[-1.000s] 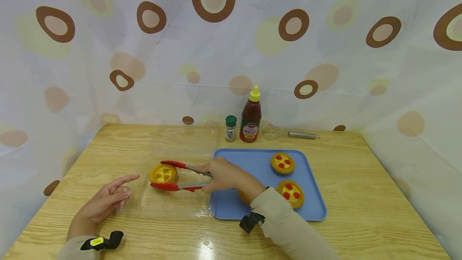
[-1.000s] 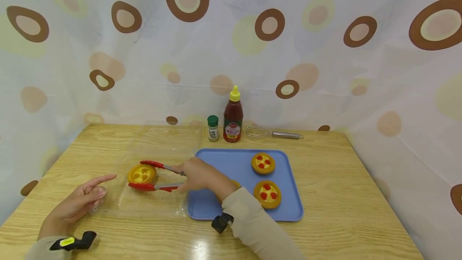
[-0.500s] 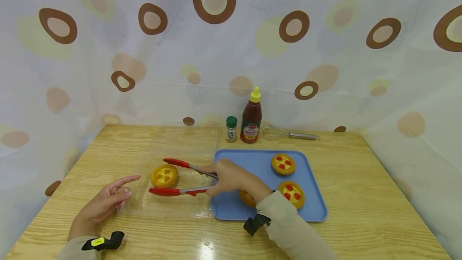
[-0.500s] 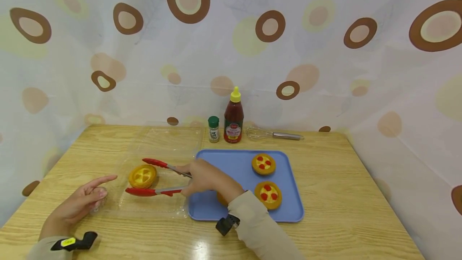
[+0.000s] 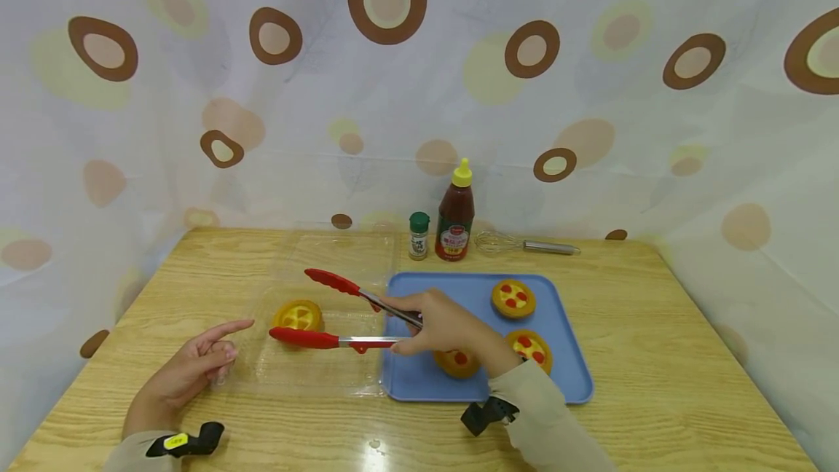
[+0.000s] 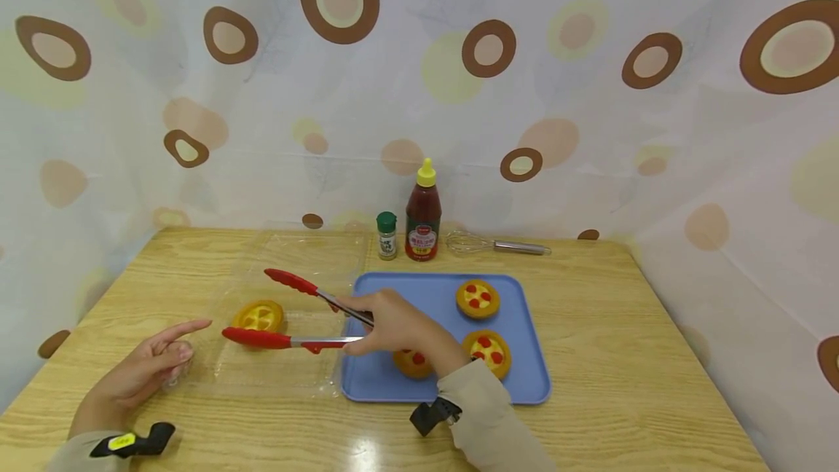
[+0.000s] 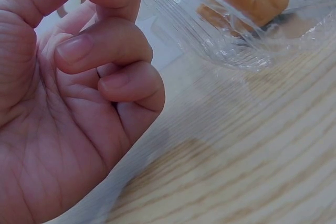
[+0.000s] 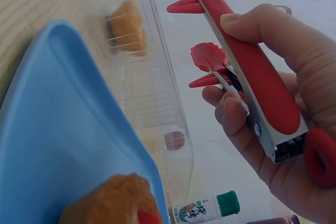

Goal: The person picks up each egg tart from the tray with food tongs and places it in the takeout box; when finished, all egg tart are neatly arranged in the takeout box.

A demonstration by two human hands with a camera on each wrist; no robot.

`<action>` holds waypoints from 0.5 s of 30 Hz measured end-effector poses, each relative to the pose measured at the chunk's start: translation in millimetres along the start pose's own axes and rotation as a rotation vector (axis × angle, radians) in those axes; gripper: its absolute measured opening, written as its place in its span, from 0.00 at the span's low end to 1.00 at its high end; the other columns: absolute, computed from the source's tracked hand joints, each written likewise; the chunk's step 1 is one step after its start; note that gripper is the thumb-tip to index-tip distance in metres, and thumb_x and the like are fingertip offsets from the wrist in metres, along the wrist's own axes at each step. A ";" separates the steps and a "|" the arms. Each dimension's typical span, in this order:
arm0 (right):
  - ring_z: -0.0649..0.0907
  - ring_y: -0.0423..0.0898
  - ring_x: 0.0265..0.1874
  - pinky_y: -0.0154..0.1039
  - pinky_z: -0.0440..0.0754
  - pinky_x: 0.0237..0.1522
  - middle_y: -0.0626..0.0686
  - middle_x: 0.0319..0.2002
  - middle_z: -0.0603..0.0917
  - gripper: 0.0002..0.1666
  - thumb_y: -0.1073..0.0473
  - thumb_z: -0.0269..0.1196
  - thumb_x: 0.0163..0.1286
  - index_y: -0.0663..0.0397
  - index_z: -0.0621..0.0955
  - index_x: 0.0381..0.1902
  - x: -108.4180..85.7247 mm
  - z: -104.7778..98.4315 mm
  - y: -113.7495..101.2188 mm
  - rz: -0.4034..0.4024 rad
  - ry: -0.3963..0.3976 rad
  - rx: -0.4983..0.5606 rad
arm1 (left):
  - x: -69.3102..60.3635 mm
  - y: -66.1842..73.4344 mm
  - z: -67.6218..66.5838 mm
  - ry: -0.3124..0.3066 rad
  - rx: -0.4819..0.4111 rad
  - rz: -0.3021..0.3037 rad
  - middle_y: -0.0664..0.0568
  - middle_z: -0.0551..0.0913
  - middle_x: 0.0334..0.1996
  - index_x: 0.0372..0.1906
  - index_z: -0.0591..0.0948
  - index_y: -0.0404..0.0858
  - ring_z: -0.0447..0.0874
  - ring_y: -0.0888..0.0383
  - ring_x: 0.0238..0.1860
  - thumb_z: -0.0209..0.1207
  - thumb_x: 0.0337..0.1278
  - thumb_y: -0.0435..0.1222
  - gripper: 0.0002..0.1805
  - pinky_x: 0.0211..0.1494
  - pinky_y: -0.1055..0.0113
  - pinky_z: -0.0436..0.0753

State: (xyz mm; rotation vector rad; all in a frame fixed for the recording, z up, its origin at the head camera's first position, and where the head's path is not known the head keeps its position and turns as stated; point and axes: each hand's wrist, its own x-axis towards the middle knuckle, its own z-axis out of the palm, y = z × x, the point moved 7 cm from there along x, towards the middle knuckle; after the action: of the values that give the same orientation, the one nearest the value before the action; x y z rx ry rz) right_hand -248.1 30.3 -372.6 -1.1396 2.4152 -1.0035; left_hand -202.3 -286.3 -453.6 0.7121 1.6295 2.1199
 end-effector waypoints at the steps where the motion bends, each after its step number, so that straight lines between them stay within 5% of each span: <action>1: 0.67 0.36 0.15 0.29 0.64 0.18 0.42 0.16 0.69 0.41 0.56 0.71 0.55 0.52 0.70 0.66 -2.5 -1.9 0.3 -0.009 0.010 0.010 | 0.0 0.2 0.1 -0.005 -0.002 0.005 0.63 0.78 0.26 0.67 0.70 0.51 0.56 0.54 0.23 0.38 0.70 0.22 0.29 0.24 0.62 0.55; 7: 0.68 0.35 0.15 0.29 0.65 0.16 0.42 0.18 0.71 0.40 0.55 0.71 0.55 0.52 0.71 0.66 -17.9 -12.9 2.7 -0.035 0.053 0.038 | -0.4 -0.2 -0.2 0.002 -0.004 0.001 0.64 0.76 0.25 0.66 0.70 0.51 0.54 0.54 0.22 0.38 0.70 0.22 0.29 0.24 0.62 0.54; 15: 0.69 0.38 0.14 0.31 0.66 0.17 0.43 0.16 0.70 0.42 0.53 0.71 0.55 0.50 0.69 0.68 -40.2 -29.4 11.6 0.054 0.080 0.059 | 0.2 0.4 1.1 -0.001 -0.005 0.001 0.63 0.76 0.25 0.67 0.70 0.51 0.51 0.52 0.21 0.38 0.70 0.23 0.29 0.23 0.60 0.54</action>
State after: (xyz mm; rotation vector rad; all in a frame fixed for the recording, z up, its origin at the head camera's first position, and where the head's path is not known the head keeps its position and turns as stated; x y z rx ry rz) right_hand -243.7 79.9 -361.0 -1.0281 2.4470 -1.1156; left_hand -201.8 -285.4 -453.0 0.7125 1.6235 2.1229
